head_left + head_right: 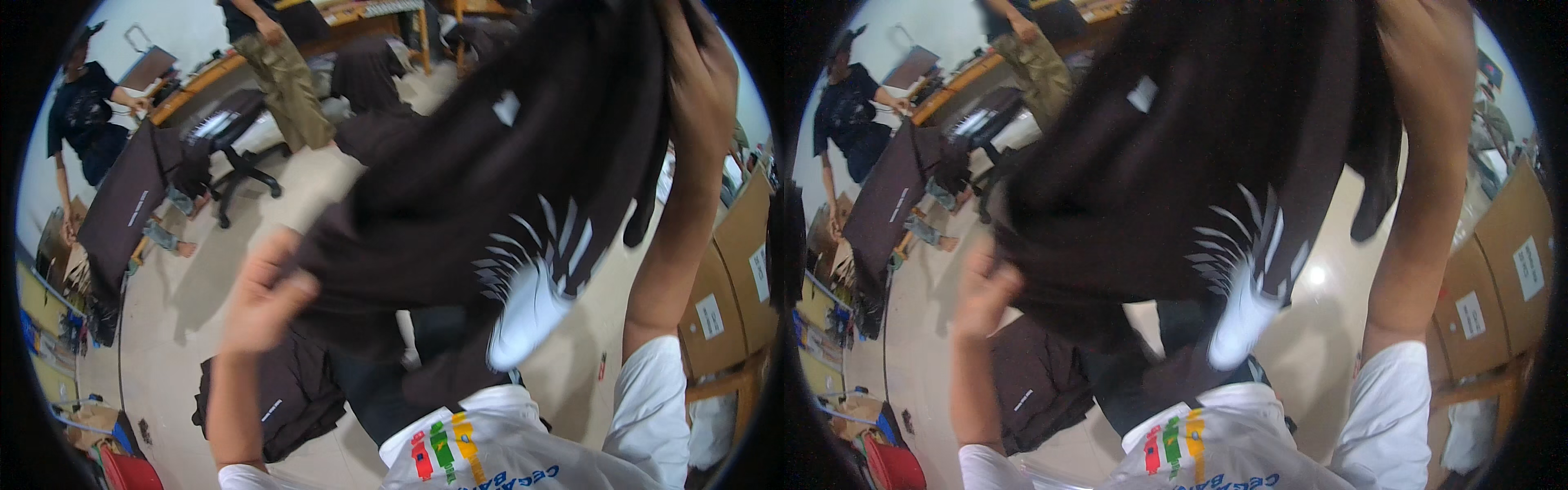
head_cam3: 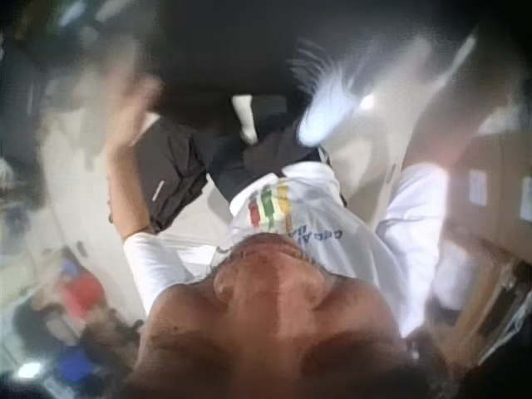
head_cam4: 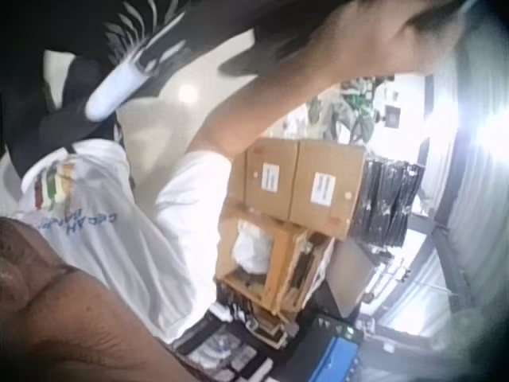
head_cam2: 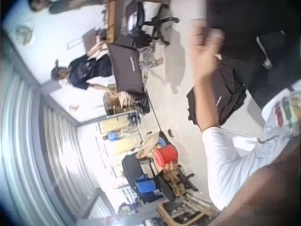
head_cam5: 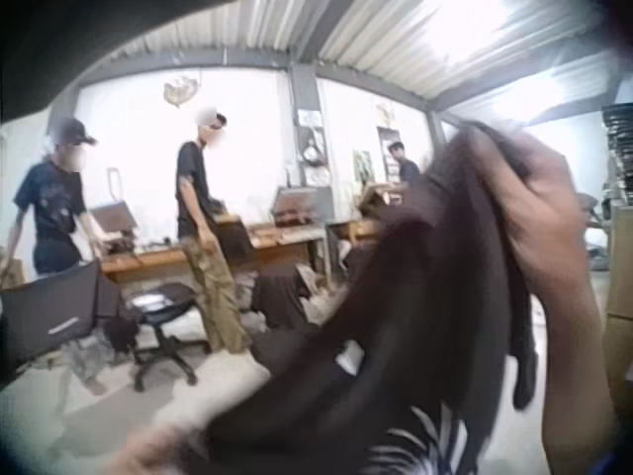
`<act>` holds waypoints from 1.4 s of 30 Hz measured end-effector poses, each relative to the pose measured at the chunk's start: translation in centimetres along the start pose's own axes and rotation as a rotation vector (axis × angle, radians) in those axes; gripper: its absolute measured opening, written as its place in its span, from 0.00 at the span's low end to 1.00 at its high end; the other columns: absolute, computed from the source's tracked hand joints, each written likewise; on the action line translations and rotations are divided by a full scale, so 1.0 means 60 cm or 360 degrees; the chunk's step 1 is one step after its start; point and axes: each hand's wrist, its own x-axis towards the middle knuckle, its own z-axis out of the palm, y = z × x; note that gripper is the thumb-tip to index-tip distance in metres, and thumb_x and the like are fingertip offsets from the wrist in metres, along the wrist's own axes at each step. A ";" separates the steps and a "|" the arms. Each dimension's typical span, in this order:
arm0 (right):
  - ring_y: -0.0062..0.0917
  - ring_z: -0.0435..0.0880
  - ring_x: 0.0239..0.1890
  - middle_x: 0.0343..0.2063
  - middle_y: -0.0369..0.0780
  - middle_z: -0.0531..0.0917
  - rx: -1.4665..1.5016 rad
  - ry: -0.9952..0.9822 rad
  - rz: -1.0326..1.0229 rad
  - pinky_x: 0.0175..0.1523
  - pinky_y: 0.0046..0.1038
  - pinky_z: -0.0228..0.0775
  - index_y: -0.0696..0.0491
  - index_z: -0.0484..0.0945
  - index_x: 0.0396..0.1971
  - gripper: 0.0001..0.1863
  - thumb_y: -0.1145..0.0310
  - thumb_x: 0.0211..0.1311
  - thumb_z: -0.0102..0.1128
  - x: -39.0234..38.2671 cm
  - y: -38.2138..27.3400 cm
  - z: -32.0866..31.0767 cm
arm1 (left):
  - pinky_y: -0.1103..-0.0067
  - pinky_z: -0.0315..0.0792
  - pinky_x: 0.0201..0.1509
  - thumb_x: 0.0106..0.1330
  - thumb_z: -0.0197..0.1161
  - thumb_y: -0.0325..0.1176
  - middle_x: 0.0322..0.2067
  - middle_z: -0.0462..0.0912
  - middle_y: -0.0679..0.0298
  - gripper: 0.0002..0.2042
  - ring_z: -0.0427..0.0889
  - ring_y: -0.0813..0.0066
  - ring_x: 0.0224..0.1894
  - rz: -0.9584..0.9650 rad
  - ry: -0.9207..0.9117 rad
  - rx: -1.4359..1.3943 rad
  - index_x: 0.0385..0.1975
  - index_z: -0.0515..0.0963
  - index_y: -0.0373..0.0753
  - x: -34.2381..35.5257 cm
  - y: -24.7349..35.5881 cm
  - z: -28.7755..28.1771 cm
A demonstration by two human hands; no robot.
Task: The person folds dark-colored t-shirts with a white graphic, places each folded shirt into a clear plastic bag, seals the bag, and stacks the packaged shirts. The person repeats this process for multiple shirts.
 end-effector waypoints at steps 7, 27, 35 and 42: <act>0.13 0.81 0.36 0.34 0.34 0.88 0.0810 -0.0382 0.0418 0.43 0.20 0.74 0.59 0.87 0.45 0.14 0.62 0.75 0.64 0.023 -0.076 0.064 | 0.76 0.72 0.69 0.76 0.61 0.41 0.65 0.77 0.51 0.31 0.80 0.66 0.64 0.0238 0.0505 -0.0234 0.74 0.65 0.33 0.010 0.116 -0.093; 0.17 0.80 0.38 0.32 0.34 0.84 0.0795 -0.1247 0.0018 0.47 0.23 0.72 0.58 0.83 0.43 0.06 0.71 0.74 0.62 0.001 -0.028 0.112 | 0.84 0.71 0.49 0.71 0.68 0.25 0.38 0.79 0.73 0.05 0.77 0.86 0.42 0.0580 0.0695 0.1467 0.43 0.80 0.35 -0.037 0.258 -0.188; 0.12 0.78 0.43 0.39 0.30 0.84 0.1235 -0.0301 0.0807 0.52 0.18 0.68 0.56 0.82 0.48 0.14 0.62 0.84 0.52 -0.059 -0.058 0.056 | 0.86 0.65 0.38 0.52 0.86 0.35 0.33 0.71 0.72 0.24 0.70 0.84 0.34 0.0997 0.0637 0.1047 0.39 0.74 0.37 -0.131 0.274 -0.135; 0.06 0.72 0.34 0.36 0.27 0.82 0.1207 0.0269 0.0450 0.41 0.11 0.60 0.53 0.79 0.55 0.14 0.61 0.79 0.62 -0.002 -0.087 0.022 | 0.85 0.62 0.40 0.51 0.84 0.32 0.31 0.72 0.74 0.23 0.70 0.83 0.34 0.0484 0.0461 0.0917 0.41 0.76 0.39 -0.097 0.279 -0.148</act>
